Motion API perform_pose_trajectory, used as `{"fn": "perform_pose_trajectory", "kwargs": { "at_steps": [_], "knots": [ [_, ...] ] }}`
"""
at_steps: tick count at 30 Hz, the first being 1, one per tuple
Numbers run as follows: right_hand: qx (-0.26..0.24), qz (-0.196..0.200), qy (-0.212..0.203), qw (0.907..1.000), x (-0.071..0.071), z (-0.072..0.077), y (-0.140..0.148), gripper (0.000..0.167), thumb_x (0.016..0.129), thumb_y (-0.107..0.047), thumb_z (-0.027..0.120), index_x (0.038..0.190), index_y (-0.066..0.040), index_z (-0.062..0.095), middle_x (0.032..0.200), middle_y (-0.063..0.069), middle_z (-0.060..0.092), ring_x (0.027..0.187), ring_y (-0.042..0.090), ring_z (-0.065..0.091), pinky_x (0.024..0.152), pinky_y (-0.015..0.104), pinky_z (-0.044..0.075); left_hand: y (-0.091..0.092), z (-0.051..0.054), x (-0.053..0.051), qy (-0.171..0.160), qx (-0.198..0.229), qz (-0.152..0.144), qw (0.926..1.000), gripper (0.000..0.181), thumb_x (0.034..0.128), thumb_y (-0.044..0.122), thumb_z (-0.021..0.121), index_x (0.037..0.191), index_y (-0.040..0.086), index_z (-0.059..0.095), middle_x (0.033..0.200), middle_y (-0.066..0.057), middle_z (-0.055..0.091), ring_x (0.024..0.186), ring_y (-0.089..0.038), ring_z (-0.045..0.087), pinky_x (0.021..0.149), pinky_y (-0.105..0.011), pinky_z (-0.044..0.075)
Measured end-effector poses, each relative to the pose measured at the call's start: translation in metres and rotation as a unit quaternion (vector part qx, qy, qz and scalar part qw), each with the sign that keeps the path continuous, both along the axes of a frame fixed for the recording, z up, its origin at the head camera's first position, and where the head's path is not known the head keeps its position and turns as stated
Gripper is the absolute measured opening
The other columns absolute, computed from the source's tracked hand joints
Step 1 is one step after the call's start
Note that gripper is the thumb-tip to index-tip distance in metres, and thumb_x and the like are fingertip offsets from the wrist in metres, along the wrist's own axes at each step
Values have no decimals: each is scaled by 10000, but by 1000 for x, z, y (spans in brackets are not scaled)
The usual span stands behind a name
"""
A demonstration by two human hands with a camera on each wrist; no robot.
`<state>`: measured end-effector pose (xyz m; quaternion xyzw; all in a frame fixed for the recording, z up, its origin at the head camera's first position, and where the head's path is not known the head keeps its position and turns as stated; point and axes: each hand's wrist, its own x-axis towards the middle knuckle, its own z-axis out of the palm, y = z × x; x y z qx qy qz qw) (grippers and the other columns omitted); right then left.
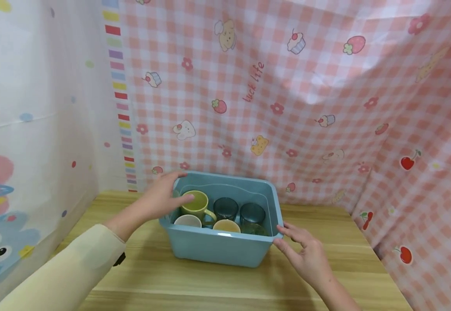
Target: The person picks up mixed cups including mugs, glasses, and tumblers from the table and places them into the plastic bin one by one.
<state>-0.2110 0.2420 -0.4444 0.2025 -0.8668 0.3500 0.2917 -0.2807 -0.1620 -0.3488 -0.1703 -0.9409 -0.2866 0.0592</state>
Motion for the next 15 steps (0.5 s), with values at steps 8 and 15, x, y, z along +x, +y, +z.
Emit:
{"fn": "perform_pose_trajectory", "kwargs": {
  "at_steps": [8, 15],
  "knots": [
    [88, -24, 37, 10000, -1, 1, 0, 349, 882, -136, 884, 1225, -148, 820, 1293, 73, 791, 1181, 333, 753, 1010, -17, 374, -28, -16, 18, 62, 167, 162, 9997, 774, 1006, 445, 742, 1591, 32, 447, 1605, -227, 516, 1520, -507, 374, 1172, -739, 396],
    [94, -23, 61, 9999, 0, 1, 0, 351, 874, -127, 888, 1218, -137, 821, 1282, 82, 795, 1168, 343, 754, 1013, -24, 368, -52, -28, 30, 99, 314, 432, 9985, 754, 1003, 429, 750, 1579, 37, 463, 1558, -249, 552, 1359, -468, 508, 1095, -713, 470]
  ]
}}
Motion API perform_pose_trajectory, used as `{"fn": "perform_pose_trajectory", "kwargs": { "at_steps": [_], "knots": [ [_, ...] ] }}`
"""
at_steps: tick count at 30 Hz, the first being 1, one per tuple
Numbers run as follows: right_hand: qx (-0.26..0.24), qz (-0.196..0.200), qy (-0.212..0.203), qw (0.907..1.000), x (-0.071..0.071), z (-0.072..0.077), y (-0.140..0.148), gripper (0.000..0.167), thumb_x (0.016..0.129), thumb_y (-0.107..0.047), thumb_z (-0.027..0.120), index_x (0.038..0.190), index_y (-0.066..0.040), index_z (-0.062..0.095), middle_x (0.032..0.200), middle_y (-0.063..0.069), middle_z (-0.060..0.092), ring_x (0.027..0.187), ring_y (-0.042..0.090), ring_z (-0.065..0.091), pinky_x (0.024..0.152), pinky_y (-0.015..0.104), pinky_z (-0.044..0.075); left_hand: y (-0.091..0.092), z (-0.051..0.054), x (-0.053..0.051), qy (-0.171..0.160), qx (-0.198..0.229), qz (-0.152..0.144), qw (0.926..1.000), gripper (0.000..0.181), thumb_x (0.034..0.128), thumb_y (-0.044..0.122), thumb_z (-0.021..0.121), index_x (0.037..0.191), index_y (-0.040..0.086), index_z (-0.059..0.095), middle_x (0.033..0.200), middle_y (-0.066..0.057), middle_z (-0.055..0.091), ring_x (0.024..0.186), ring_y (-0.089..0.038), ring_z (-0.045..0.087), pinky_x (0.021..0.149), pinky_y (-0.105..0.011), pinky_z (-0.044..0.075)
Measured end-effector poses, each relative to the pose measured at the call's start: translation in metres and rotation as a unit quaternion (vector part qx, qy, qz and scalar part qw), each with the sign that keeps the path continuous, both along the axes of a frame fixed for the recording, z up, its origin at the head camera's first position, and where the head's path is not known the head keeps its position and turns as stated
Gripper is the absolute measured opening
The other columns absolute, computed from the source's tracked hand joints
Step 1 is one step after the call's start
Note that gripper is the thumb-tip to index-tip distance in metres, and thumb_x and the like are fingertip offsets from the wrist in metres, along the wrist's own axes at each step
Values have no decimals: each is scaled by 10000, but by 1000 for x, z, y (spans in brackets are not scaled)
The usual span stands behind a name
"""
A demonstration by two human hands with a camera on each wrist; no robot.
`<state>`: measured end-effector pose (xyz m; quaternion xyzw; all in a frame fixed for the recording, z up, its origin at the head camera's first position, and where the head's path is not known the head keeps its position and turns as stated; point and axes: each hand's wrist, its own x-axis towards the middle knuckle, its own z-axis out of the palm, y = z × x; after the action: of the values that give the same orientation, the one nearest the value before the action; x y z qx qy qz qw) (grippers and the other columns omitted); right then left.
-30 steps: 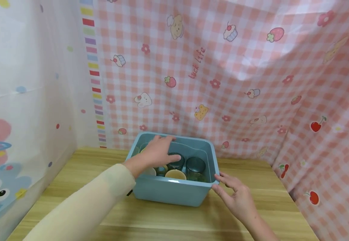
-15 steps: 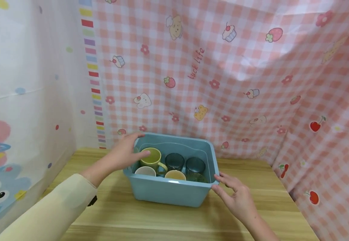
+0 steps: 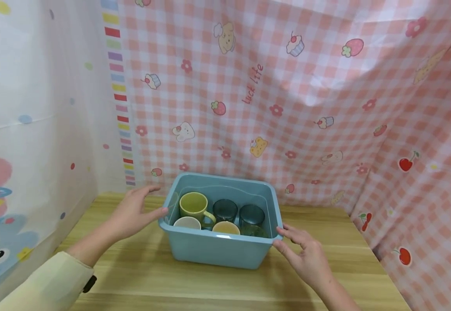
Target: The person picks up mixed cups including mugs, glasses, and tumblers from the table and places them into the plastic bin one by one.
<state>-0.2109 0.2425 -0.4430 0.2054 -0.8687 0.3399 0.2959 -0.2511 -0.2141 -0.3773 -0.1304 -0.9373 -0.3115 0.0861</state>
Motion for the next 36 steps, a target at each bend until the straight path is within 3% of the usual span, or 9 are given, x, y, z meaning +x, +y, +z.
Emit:
{"fn": "perform_pose_trajectory", "kwargs": {
  "at_steps": [4, 8, 11, 19, 24, 29, 36],
  "knots": [
    [37, -12, -24, 10000, 0, 0, 1, 349, 878, -127, 885, 1220, -132, 819, 1289, 87, 792, 1173, 346, 756, 978, 46, 470, -10, -6, 4, -53, 16, 75, 10000, 782, 1007, 458, 739, 1588, 25, 446, 1553, -265, 545, 1337, -461, 514, 1074, -712, 480],
    [97, -41, -87, 9999, 1, 1, 1, 346, 881, -138, 886, 1220, -146, 820, 1294, 86, 789, 1168, 355, 760, 869, 289, 639, -17, -11, 10, -37, -30, 93, 9999, 796, 1008, 462, 738, 1597, 25, 431, 1585, -274, 514, 1435, -511, 444, 1104, -758, 435],
    [109, -26, -154, 9998, 1, 2, 1, 349, 891, -149, 879, 1234, -161, 815, 1307, 84, 784, 1182, 359, 756, 838, 417, 663, -22, -15, 13, 10, -34, 143, 9999, 791, 1008, 451, 741, 1591, 13, 432, 1602, -285, 490, 1458, -534, 408, 1126, -777, 400],
    [352, 110, -135, 9992, -4, 4, 3, 385, 899, -167, 876, 1275, -166, 797, 1335, 82, 772, 1210, 337, 748, 942, 440, 643, -38, -27, 18, 116, -287, 364, 9989, 834, 997, 498, 740, 1582, -6, 424, 1570, -317, 511, 1417, -558, 437, 1092, -787, 424],
    [699, 257, -21, 9972, -6, 4, 8, 464, 866, -170, 901, 1312, -154, 773, 1346, 109, 763, 1214, 345, 744, 916, 471, 652, -44, -39, 18, 344, -599, 451, 9966, 835, 983, 490, 763, 1560, -28, 454, 1552, -304, 540, 1413, -567, 453, 1119, -778, 402],
    [958, 381, -182, 9945, -6, 4, 14, 492, 881, -211, 893, 1349, -162, 750, 1381, 122, 743, 1242, 347, 728, 925, 559, 637, -47, -46, 21, 512, -780, 519, 9943, 816, 969, 443, 789, 1542, -45, 472, 1550, -313, 538, 1417, -583, 451, 1136, -778, 379],
    [1171, 608, -373, 9906, -3, 8, 23, 516, 908, -235, 873, 1396, -171, 719, 1414, 130, 722, 1234, 338, 724, 878, 449, 661, -53, -51, 24, 566, -871, 560, 9930, 819, 964, 457, 788, 1535, -40, 476, 1547, -317, 536, 1436, -591, 423, 1158, -784, 343]
  ]
}}
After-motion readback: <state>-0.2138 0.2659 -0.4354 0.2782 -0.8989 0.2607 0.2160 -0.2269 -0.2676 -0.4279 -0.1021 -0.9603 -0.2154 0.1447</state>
